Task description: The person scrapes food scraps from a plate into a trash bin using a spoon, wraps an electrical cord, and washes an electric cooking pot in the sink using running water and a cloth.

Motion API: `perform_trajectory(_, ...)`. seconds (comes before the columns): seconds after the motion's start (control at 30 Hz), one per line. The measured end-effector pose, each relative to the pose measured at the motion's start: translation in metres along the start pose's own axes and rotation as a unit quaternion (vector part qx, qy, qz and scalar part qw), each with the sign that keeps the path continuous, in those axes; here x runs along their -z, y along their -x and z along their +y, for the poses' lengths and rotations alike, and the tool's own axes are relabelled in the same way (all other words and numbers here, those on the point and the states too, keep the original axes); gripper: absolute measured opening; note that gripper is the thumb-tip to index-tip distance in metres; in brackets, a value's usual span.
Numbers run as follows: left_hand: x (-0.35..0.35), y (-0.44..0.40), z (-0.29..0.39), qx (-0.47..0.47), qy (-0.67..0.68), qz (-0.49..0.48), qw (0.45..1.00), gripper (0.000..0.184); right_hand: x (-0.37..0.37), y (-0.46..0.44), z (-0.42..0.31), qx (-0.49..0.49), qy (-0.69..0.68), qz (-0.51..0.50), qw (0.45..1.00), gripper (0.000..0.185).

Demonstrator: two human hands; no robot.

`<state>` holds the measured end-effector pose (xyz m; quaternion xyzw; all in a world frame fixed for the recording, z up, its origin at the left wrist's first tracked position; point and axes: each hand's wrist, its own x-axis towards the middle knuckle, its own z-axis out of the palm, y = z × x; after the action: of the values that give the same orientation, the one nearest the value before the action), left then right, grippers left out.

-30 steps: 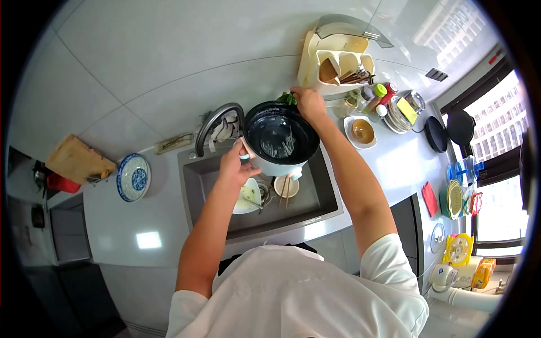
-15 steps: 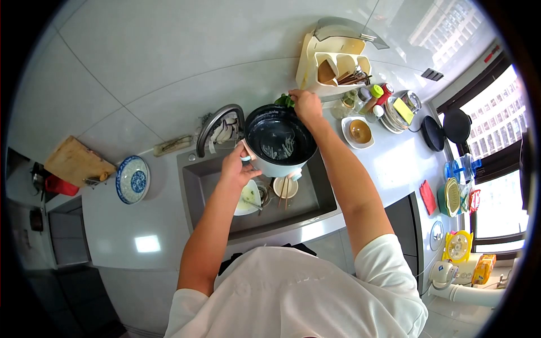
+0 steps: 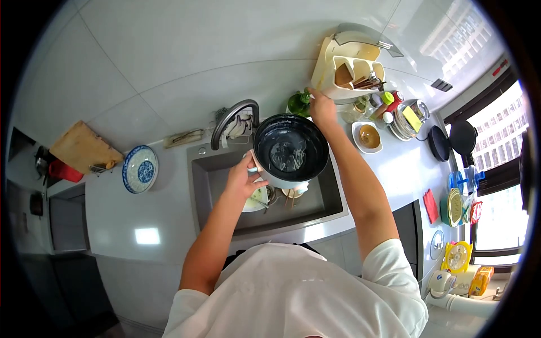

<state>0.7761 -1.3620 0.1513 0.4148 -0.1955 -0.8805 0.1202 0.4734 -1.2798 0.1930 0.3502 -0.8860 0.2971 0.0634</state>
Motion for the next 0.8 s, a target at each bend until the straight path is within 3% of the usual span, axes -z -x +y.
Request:
perform_trajectory(0.07,0.019,0.006,-0.004,0.001,0.0,-0.001,1.0,0.026,0.01,0.016,-0.021,-0.009,-0.002,0.038,0.999,0.025)
perform_trajectory(0.2,0.059,0.029,-0.004,-0.013,0.005,0.021,1.0,0.03,-0.013,0.049,-0.047,0.131,-0.13,0.066,0.981,0.016)
perform_trajectory(0.37,0.122,0.043,0.003,-0.004,0.005,0.093,0.996,0.038,-0.063,0.083,-0.09,0.153,-0.15,-0.096,0.972,0.018)
perform_trajectory(0.47,0.155,0.041,0.012,-0.019,0.006,0.094,0.995,0.037,-0.11,0.086,-0.104,0.125,-0.105,-0.155,0.974,0.022)
perform_trajectory(0.57,0.174,0.039,0.024,-0.026,0.014,0.108,0.994,0.036,-0.147,0.083,-0.117,0.162,-0.052,-0.147,0.974,0.026)
perform_trajectory(0.7,0.196,0.035,0.035,-0.028,0.029,0.103,0.994,0.035,-0.151,0.071,-0.154,0.114,0.066,-0.199,0.971,0.029)
perform_trajectory(0.8,0.202,0.036,0.039,-0.021,0.033,0.121,0.992,0.034,-0.19,0.057,-0.144,0.16,0.13,-0.198,0.958,0.029)
